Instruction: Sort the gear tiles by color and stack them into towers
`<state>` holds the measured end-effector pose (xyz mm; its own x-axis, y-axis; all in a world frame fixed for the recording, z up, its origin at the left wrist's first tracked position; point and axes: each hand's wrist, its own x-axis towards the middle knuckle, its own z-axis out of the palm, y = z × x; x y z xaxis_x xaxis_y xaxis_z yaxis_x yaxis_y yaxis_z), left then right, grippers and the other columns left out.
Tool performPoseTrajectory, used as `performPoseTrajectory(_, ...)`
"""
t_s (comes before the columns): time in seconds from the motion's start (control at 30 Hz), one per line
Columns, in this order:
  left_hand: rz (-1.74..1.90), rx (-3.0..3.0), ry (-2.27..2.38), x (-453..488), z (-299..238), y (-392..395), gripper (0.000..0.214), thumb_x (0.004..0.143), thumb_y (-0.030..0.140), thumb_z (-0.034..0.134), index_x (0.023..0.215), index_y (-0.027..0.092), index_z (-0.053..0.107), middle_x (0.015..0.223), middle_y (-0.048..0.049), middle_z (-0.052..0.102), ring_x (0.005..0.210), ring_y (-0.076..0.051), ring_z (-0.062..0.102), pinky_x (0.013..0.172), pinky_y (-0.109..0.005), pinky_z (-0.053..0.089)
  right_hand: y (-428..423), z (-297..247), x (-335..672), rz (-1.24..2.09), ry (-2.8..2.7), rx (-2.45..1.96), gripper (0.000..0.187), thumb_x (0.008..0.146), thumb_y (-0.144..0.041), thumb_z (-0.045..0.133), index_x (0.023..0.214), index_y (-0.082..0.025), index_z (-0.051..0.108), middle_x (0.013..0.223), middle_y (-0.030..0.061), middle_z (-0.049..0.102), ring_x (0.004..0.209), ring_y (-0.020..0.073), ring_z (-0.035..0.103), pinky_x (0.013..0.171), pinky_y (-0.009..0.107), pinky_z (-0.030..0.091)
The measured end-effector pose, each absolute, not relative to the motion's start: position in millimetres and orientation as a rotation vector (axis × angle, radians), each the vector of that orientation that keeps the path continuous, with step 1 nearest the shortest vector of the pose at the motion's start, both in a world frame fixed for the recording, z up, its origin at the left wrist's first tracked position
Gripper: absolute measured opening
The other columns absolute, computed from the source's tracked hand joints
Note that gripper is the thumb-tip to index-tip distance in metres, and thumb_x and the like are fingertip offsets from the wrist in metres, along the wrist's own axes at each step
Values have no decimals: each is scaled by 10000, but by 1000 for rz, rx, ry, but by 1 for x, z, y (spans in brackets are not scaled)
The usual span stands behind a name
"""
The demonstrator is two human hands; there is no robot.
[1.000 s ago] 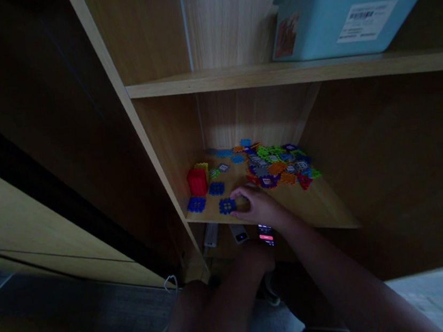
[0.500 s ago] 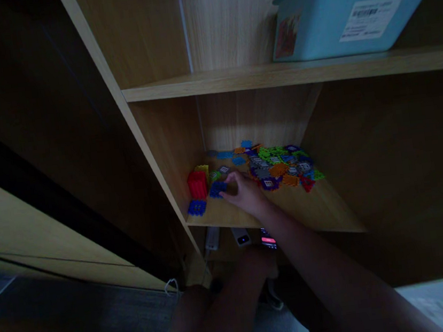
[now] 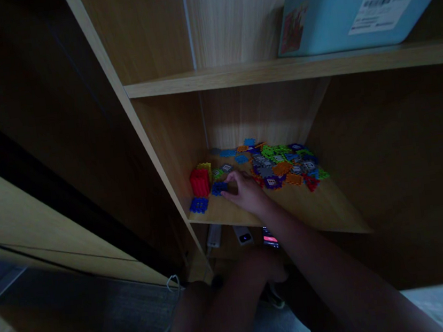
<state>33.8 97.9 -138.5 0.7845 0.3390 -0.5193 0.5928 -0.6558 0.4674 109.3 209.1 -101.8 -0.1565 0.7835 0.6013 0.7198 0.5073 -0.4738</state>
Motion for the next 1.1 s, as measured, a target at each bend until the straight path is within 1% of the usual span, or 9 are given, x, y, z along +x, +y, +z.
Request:
performPoseTrajectory(0.07, -488, 2394, 688, 20, -109, 96, 362, 833, 322, 669, 1150, 214, 807, 1112, -150, 810, 945, -362, 781, 733, -418, 607, 209, -101, 110, 104, -1905, -1244, 349, 891, -294, 814, 1110, -240, 548, 1117, 79, 717, 1073, 279, 671, 953, 422, 543)
performPoseTrajectory(0.17, -234, 2508, 811, -10, -63, 91, 327, 941, 350, 538, 1061, 212, 809, 1048, -135, 809, 907, -344, 781, 664, -392, 571, 209, -101, 110, 115, -1911, -1248, 345, 894, -301, 809, 1112, -237, 549, 1117, 83, 722, 1080, 284, 669, 954, 429, 543)
performPoseTrajectory(0.27, 60, 2579, 1000, -39, -27, 87, 239, 963, 285, 546, 973, 214, 774, 966, -92, 793, 893, -280, 765, 737, -357, 569, 212, -102, 111, 128, -1906, -1252, 372, 874, -333, 832, 1108, -249, 557, 1113, 74, 723, 1086, 283, 674, 954, 432, 549)
performPoseTrajectory(0.37, 197, 2547, 1258, -54, -11, 86, 241, 1010, 219, 504, 1016, 193, 743, 990, -88, 776, 940, -260, 747, 828, -365, 577, 213, -104, 111, 140, -1897, -1251, 375, 878, -355, 832, 1117, -259, 558, 1119, 71, 722, 1093, 282, 678, 958, 437, 551)
performPoseTrajectory(0.5, 330, 2534, 1597, -54, -14, 90, 266, 1022, 197, 505, 1153, 100, 715, 1150, -174, 738, 1104, -313, 711, 970, -428, 570, 213, -105, 111, 121, -1904, -1193, 377, 890, -333, 826, 1133, -262, 547, 1109, 70, 721, 1067, 278, 685, 933, 429, 555)
performPoseTrajectory(0.73, 303, 2491, 1626, -48, -36, 103, 604, 1004, 268, 570, 1520, -42, 517, 1567, -307, 526, 1477, -389, 509, 1235, -484, 434, 214, -108, 111, 136, -1910, -1231, 385, 882, -341, 841, 1133, -263, 560, 1134, 79, 724, 1094, 292, 677, 948, 437, 548)
performPoseTrajectory(0.87, 235, 2489, 1612, -48, -40, 108, 654, 1005, 274, 568, 1551, -74, 478, 1615, -330, 463, 1530, -390, 455, 1274, -477, 391, 213, -105, 111, 132, -1916, -1260, 379, 880, -318, 841, 1126, -257, 560, 1131, 73, 724, 1089, 288, 672, 957, 430, 543)
performPoseTrajectory(1.0, 277, 2498, 1597, -50, -43, 112, 614, 1000, 256, 564, 1540, -33, 513, 1581, -308, 518, 1525, -362, 474, 1261, -455, 415, 210, -102, 110, 118, -1923, -1284, 371, 878, -310, 837, 1127, -254, 569, 1129, 73, 724, 1092, 287, 670, 964, 429, 538)
performPoseTrajectory(1.1, 266, 2514, 1579, -50, -45, 114, 613, 1000, 258, 571, 1529, -47, 517, 1569, -316, 525, 1524, -357, 473, 1262, -429, 408, 208, -100, 107, 126, -1924, -1280, 359, 886, -328, 831, 1129, -254, 578, 1131, 78, 727, 1091, 291, 672, 952, 429, 545)
